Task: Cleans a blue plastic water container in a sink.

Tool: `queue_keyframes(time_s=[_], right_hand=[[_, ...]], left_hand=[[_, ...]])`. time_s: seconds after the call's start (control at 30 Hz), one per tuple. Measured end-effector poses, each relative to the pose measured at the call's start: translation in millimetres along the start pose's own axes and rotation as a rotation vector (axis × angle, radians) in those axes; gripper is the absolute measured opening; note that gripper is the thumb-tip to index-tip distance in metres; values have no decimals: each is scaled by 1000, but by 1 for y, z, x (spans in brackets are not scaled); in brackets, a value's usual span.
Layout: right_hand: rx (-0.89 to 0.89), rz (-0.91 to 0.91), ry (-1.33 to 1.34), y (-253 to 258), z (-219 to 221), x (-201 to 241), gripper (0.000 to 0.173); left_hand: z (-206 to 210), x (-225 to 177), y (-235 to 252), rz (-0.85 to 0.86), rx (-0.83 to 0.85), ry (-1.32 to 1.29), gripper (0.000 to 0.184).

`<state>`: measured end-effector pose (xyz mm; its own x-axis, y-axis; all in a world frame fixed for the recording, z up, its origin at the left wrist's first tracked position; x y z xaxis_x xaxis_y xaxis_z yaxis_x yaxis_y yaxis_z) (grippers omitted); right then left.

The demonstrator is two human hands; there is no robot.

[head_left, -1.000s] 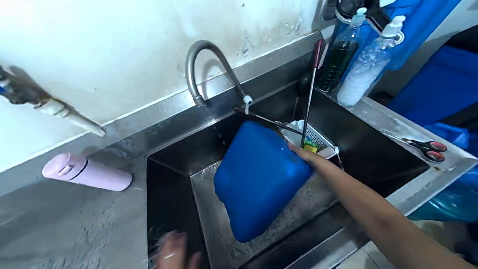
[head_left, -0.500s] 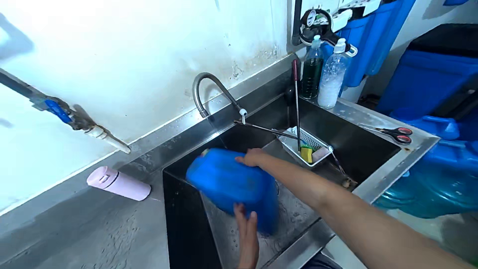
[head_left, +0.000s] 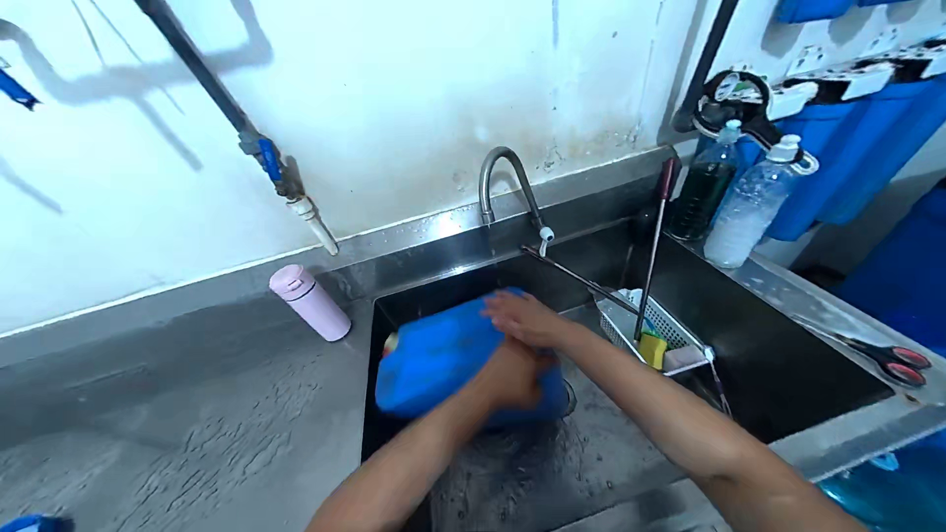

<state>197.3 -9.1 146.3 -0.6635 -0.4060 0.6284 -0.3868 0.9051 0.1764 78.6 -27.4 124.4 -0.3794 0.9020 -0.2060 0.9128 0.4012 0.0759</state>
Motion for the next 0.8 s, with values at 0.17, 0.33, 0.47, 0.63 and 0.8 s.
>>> queue_keyframes(time_s=[0.17, 0.33, 0.47, 0.63, 0.8], right_hand=[[32, -65, -91, -24, 12, -5, 39], [-4, 367, -44, -12, 35, -38, 96], [-82, 136, -43, -17, 25, 0, 56], [-109, -414, -102, -15, 0, -27, 51], [-150, -841, -444, -30, 20, 1, 45]], left_hand=[[-8, 6, -93, -161, -487, 110, 39], [-93, 87, -6, -931, 95, 19, 76], [-52, 107, 55, -823, 51, 42, 74], [-20, 7, -7, 163, 61, -13, 64], [-18, 36, -121, 282, -296, 99, 11]])
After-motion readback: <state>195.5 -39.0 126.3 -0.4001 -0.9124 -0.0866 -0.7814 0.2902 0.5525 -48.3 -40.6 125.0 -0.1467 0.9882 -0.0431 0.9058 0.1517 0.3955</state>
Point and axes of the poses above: each hand's wrist, its own y-axis towards the middle knuckle, its own z-axis out of the palm, x = y × z, the point moved 3 cm from there along y, towards the middle knuckle, and after that the axes turned 6 degrees about -z, right-handed, at the moved point
